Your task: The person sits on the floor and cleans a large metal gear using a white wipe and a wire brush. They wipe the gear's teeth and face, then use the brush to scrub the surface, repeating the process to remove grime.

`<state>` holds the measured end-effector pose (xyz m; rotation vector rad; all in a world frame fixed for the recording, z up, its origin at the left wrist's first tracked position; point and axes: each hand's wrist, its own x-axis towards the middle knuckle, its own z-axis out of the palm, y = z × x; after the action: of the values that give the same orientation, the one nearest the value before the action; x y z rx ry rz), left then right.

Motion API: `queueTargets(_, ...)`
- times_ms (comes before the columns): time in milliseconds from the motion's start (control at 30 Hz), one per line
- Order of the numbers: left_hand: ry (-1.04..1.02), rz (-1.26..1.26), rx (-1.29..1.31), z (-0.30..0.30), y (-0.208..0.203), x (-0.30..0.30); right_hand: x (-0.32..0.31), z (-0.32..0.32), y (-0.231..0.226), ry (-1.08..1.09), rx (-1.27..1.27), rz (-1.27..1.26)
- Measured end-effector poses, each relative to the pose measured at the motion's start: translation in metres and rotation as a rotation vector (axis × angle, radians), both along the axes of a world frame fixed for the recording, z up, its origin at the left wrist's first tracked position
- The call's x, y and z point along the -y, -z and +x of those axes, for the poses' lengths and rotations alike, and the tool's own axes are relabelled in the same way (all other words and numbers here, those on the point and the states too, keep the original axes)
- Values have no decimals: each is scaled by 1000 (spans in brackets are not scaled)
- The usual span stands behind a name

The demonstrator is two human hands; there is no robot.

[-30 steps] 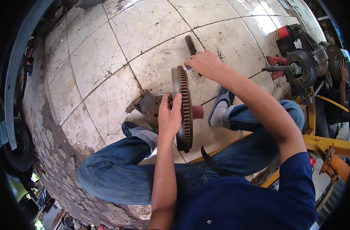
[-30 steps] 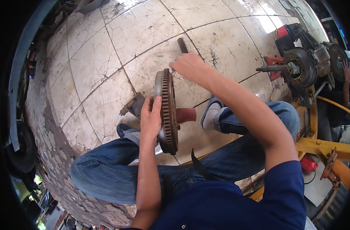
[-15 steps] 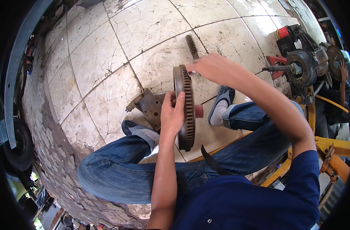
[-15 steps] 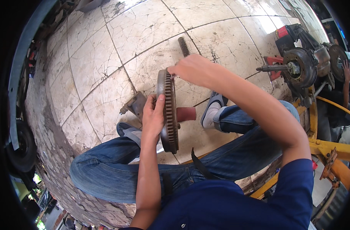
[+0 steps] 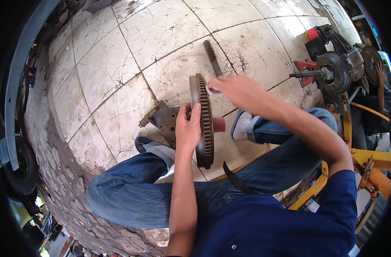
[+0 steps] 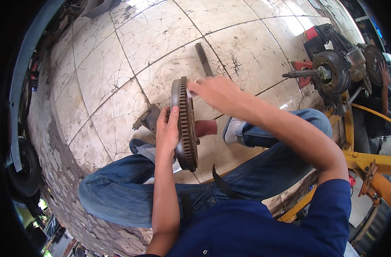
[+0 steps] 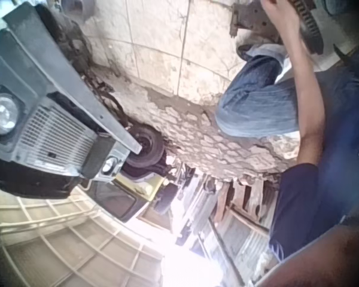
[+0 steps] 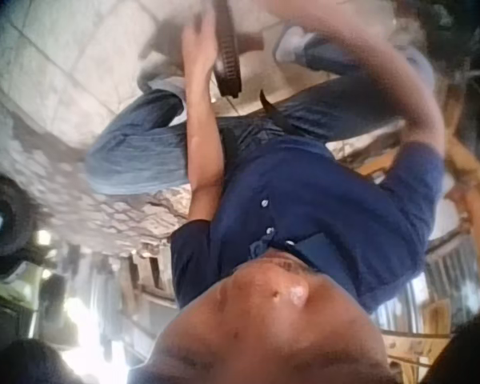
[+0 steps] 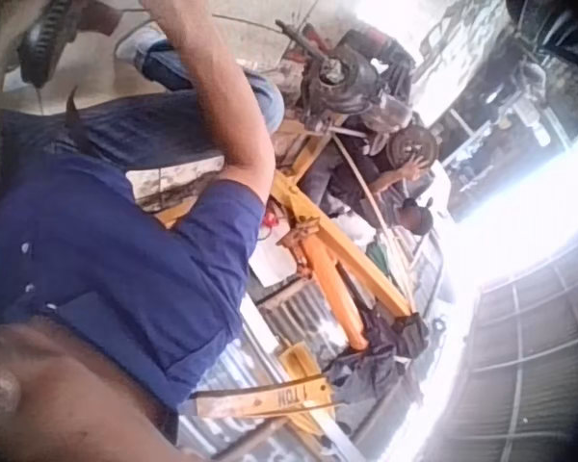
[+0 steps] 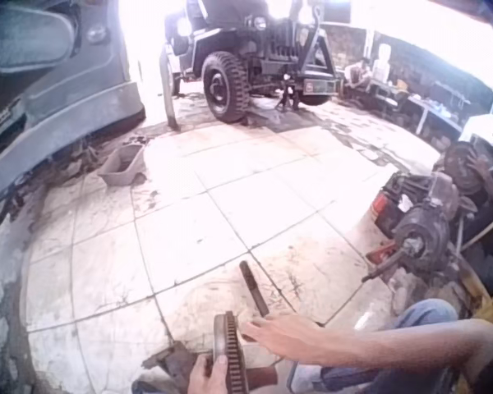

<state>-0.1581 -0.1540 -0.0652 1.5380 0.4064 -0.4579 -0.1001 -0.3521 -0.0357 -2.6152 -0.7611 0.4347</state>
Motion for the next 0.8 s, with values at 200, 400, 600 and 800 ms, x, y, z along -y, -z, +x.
queueTargets(200,-36,-30,25,0,6,-4,8,-29,-29,-226,1,122)
queueTargets(400,-7,-8,4,1,-2,-2,-1,-16,-20,-48,113,102)
queueTargets(600,-24,-45,33,-1,7,-2,0,-35,-60,-208,-304,-42)
queueTargets(800,-7,-1,5,2,6,-4,-5,-25,-46,-59,12,2)
